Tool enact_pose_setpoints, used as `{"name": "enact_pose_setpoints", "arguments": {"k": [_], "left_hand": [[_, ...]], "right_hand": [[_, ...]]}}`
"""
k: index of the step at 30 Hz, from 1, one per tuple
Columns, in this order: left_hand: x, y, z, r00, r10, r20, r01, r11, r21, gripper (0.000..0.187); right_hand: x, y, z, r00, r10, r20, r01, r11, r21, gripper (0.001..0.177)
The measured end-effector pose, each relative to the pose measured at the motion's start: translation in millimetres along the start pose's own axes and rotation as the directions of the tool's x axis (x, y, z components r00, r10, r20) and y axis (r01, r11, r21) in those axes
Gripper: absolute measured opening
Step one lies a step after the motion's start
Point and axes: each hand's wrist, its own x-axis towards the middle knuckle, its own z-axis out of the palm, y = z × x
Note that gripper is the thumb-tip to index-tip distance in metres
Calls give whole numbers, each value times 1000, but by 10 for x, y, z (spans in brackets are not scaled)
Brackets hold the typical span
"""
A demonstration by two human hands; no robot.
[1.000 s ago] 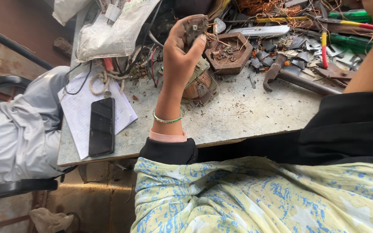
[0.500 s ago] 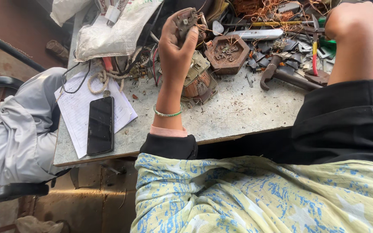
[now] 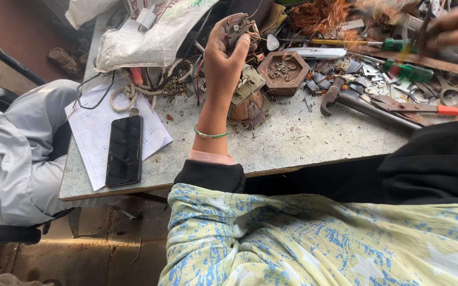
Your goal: The person uses pliers to strip copper wire from a small electrical component, likely a transformer or motor part. They repeatedly pull and twist the wire to separate it from the metal casing, occasionally adjusting their grip and the component's orientation on the cluttered workbench.
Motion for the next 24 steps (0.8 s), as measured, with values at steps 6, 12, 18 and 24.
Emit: {"name": "enact_pose_setpoints", "arguments": {"k": [6,12,18,24], "left_hand": [[-8,20,14,1000,-11,-9,11,999,42,32],[2,42,4,1000,9,17,-9,1000,14,31],[-12,-7,-8,999,-29,-20,32,984,174,31],[43,-126,13,1000,4,16,-2,991,-134,38]], "right_hand": [[-95,-80,-138,1000,-27,6,26,999,31,24],[-267,-72,-244,999,-43,8,42,996,82,25],[-341,-541,-401,986,-166,-5,164,967,194,27],[-437,-1390,-480,941,-337,29,277,817,505,28]]}}
